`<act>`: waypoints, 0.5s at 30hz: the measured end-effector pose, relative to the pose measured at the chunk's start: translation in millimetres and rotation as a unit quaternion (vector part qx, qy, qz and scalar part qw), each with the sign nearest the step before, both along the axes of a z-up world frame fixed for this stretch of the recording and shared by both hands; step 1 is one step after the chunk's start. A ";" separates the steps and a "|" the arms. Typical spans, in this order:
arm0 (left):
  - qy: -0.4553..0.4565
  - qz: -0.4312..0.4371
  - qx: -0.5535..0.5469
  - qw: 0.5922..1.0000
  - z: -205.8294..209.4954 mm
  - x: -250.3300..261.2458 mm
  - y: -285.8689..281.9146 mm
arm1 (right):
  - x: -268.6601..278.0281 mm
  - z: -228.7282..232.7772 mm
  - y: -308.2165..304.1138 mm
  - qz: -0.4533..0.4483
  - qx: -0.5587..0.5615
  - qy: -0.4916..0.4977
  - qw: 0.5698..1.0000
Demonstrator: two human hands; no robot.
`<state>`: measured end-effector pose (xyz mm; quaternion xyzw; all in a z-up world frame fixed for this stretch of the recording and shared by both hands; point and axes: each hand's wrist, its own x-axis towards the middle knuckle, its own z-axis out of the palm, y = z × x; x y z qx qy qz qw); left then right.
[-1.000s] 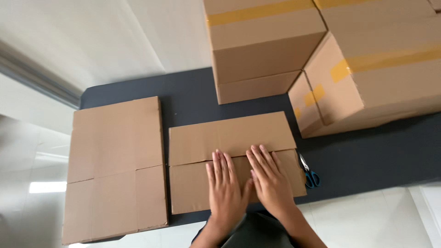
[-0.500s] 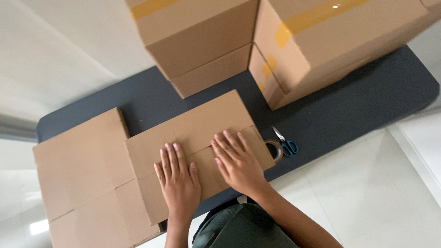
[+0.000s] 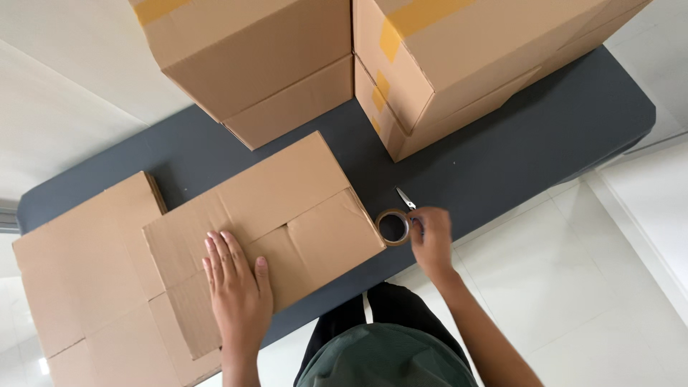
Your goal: The person assembles a cardboard box by folding the flaps and sealing it with adhesive tape using a tape roll and scissors.
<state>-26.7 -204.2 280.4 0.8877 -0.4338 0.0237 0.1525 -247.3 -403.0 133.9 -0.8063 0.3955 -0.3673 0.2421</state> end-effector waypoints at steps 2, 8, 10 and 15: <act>0.005 0.004 -0.005 1.000 -1.3 -0.7 -0.4 | -8.7 -22.8 4.8 0.096 0.026 0.097 0.990; 0.019 0.018 -0.010 1.000 -1.5 -2.6 -1.6 | -23.7 -129.0 4.1 0.220 -0.081 0.326 0.916; 0.027 0.023 -0.011 0.999 -0.4 -4.2 -1.4 | -25.7 -130.4 -0.7 0.237 -0.069 0.330 0.911; 0.023 0.024 -0.014 0.999 -1.2 -2.1 -0.8 | -44.7 -101.2 -7.2 0.072 0.106 0.019 0.992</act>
